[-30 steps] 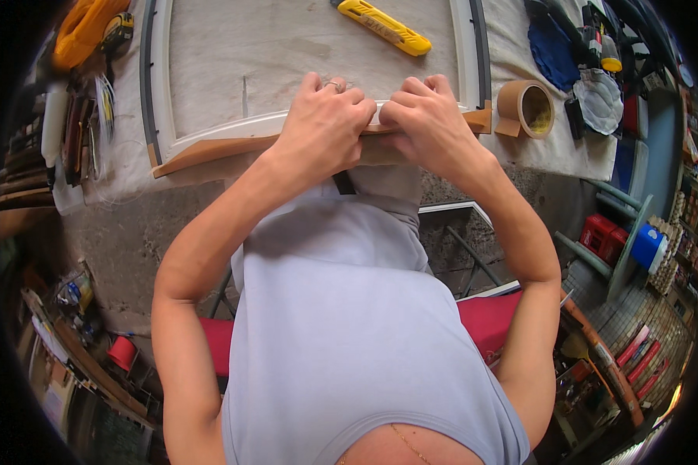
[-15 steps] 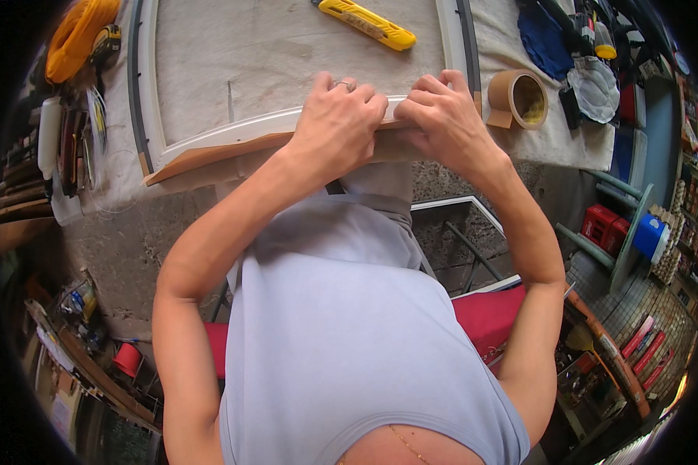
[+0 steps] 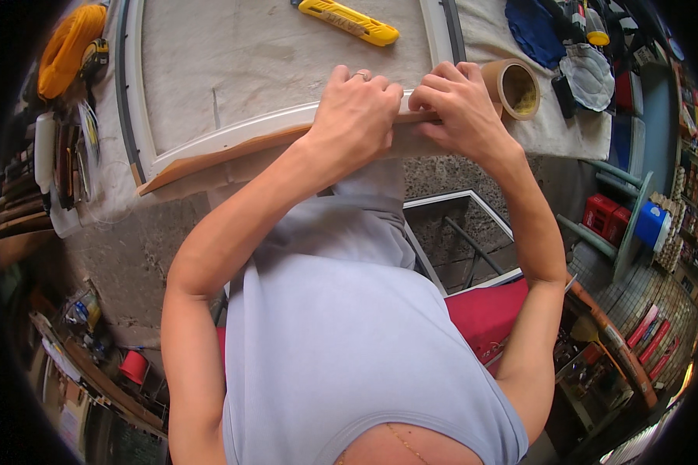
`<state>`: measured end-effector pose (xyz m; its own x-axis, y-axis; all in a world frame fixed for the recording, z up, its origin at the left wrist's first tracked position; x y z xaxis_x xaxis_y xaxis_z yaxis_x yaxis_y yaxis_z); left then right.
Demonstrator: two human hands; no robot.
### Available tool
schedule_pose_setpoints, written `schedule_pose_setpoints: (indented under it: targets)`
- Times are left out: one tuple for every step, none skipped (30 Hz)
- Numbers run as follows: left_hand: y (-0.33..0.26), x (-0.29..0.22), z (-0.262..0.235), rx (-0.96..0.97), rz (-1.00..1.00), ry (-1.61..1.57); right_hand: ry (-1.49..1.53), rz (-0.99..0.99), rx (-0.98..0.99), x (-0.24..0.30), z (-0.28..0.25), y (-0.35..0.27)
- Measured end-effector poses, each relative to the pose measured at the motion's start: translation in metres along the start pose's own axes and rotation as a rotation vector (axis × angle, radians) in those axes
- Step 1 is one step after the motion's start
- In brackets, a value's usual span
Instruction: The person assembles a rectangular frame by applying brown tape to its edges. They measure, cut, and press the tape along each side, then trim excess with a utility knife. The process is repeated for multiple sides of the frame.
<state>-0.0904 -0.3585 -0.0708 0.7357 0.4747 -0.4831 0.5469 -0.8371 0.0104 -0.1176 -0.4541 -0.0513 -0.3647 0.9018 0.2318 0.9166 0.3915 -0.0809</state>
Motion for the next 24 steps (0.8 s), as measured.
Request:
schedule_pose_setpoints:
  targets:
    - [0.0,0.0,0.0,0.02,0.002,0.009,0.003,0.001,0.016,0.0,0.002,0.0]
    - [0.0,-0.001,0.0,0.04,0.005,0.019,0.006,0.005,0.021,0.0,0.003,0.0]
    - [0.001,-0.001,0.001,0.032,0.008,0.036,0.01,0.01,0.025,-0.001,0.004,0.0]
    - [0.001,-0.002,0.001,0.023,0.012,0.053,0.013,0.014,0.029,0.0,0.005,-0.001]
    - [0.001,-0.003,0.001,0.014,0.016,0.071,0.005,0.005,0.029,0.0,0.005,-0.001]
    - [0.001,-0.004,0.0,0.032,0.014,0.085,-0.003,-0.003,0.029,0.001,0.005,-0.001]
    - [0.002,-0.005,-0.002,0.048,0.013,0.1,-0.012,-0.01,0.029,0.0,0.005,-0.001]
    - [0.002,-0.006,-0.003,0.064,0.013,0.114,-0.016,-0.018,-0.006,0.0,0.0,-0.002]
    - [0.002,-0.008,-0.005,0.057,0.006,0.131,-0.019,-0.025,-0.041,-0.002,-0.006,-0.005]
    - [0.0,-0.01,-0.007,0.047,-0.007,0.146,-0.022,-0.037,-0.073,-0.003,-0.011,-0.008]
    - [-0.001,-0.011,-0.008,0.038,-0.02,0.16,-0.038,-0.015,-0.065,-0.009,-0.014,-0.01]
    - [0.001,-0.013,-0.009,-0.015,-0.003,0.119,-0.053,0.006,-0.057,-0.015,-0.018,-0.014]
    - [0.003,-0.015,-0.007,-0.064,0.016,0.076,-0.066,0.032,-0.05,-0.018,-0.019,-0.016]
    - [0.005,-0.017,-0.005,-0.113,0.035,0.034,-0.069,0.027,-0.039,-0.018,-0.018,-0.017]
    - [0.009,-0.018,0.001,-0.098,0.035,0.019,-0.071,0.022,-0.029,-0.018,-0.016,-0.017]
    - [0.015,-0.019,0.007,-0.084,0.035,0.006,-0.074,0.015,-0.019,-0.017,-0.015,-0.017]
    - [0.018,-0.02,0.01,-0.07,0.034,-0.007,-0.079,0.02,-0.006,-0.017,-0.013,-0.017]
    - [0.019,-0.019,0.012,-0.05,0.033,-0.003,-0.084,0.023,0.008,-0.017,-0.011,-0.016]
    - [0.02,-0.019,0.013,-0.031,0.032,0.002,-0.09,0.027,0.021,-0.018,-0.009,-0.016]
    - [0.021,-0.019,0.014,-0.012,0.031,0.006,-0.106,0.02,0.031,-0.017,-0.008,-0.016]
    - [0.022,-0.02,0.013,-0.01,0.039,0.016,-0.122,0.012,0.041,-0.017,-0.007,-0.016]
    - [0.021,-0.02,0.013,-0.006,0.047,0.025,-0.137,0.005,0.051,-0.016,-0.005,-0.016]
    - [0.021,-0.021,0.012,-0.003,0.056,0.034,-0.132,0.011,0.061,-0.016,-0.005,-0.017]
    - [0.021,-0.021,0.012,0.0,0.059,0.042,-0.127,0.017,0.072,-0.017,-0.004,-0.017]
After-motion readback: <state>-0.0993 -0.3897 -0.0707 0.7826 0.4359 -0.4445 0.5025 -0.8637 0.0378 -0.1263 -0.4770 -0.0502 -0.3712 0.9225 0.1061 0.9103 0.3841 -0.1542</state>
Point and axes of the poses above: each hand's wrist, its own y-axis towards the middle knuckle, its own z-axis out of the palm, x = y × z, the point moved 8 cm from there along y, towards the middle knuckle, and after that the axes turned 3 degrees about -y, right-handed, at the moved point
